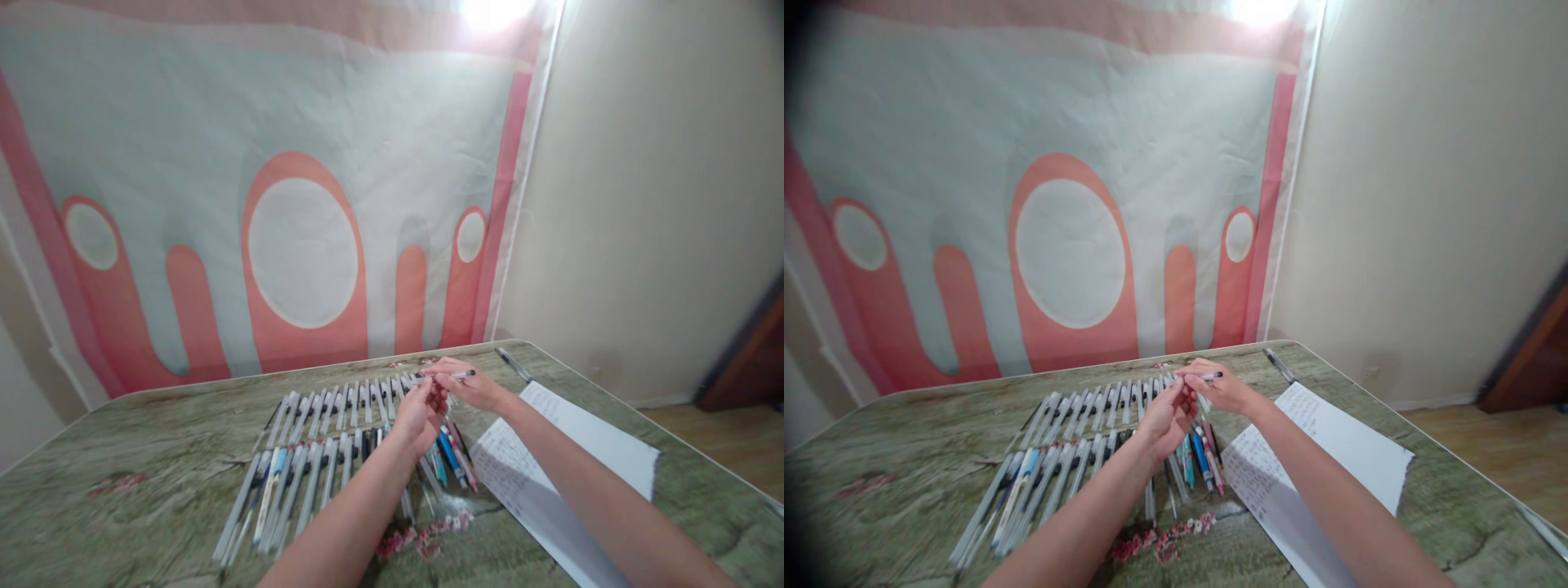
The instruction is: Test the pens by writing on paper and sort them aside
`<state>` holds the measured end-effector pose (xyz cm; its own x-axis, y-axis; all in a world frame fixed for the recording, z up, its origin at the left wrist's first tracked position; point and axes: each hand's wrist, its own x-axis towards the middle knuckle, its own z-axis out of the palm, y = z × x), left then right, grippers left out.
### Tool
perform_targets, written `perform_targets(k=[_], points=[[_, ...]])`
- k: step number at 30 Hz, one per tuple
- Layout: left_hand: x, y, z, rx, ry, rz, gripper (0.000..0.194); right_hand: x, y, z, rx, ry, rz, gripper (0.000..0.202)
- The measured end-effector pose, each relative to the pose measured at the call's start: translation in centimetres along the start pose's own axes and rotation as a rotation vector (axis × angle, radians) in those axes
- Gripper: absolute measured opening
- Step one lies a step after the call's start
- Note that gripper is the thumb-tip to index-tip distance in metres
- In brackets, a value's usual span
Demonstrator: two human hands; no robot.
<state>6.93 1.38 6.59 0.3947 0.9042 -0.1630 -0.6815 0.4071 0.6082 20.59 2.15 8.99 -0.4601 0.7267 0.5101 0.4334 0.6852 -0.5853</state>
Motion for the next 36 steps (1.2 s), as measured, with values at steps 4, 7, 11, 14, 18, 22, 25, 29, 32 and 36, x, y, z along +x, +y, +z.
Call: perform_targets(k=[4, 7, 11, 14, 18, 22, 25, 29, 32, 36], points=[[-2.0, -1.6, 1.1, 0.341, -0.142, 0.034, 0.025, -0.5, 0.4, -1.0, 0.078, 0.113, 0.162, 0.039], [-5.2, -4.8, 1.4, 0.912, -0.391, 0.109, 0.033, -1.2, 1.8, -1.4, 0.148, 0.229, 0.273, 0.042], [-8.9, -9.7, 0.5, 1.538, -0.759, 0.458, 0.048, -2.6, 3.1, -2.0, 0.062, 0.312, 0.288, 0.035], [-9.6, -11.7, -0.5, 1.799, -0.852, 0.566, 0.056, -4.2, 3.5, -2.5, -0.069, 0.369, 0.313, 0.025], [-9.2, -12.3, -1.4, 1.932, -0.903, 0.617, 0.056, -7.4, 4.4, -4.0, 0.058, 0.434, 0.446, 0.023], [-9.4, -12.0, -1.4, 1.971, -0.916, 0.646, 0.059, -12.0, 6.3, -6.8, 0.145, 0.41, 0.6, 0.023], [-9.6, -11.8, -1.2, 1.979, -0.928, 0.634, 0.06, -15.8, 7.9, -8.8, 0.135, 0.446, 0.721, 0.024], [-9.6, -11.8, -1.0, 1.99, -0.94, 0.588, 0.059, -19.8, 9.5, -10.3, 0.043, 0.461, 0.762, 0.016], [-9.6, -11.4, -0.8, 2.01, -0.932, 0.559, 0.061, -21.5, 10.3, -10.6, -0.102, 0.474, 0.775, 0.018], [-9.8, -10.5, 0.0, 2.082, -0.929, 0.487, 0.065, -22.1, 11.2, -10.8, -0.202, 0.482, 0.775, 0.018]])
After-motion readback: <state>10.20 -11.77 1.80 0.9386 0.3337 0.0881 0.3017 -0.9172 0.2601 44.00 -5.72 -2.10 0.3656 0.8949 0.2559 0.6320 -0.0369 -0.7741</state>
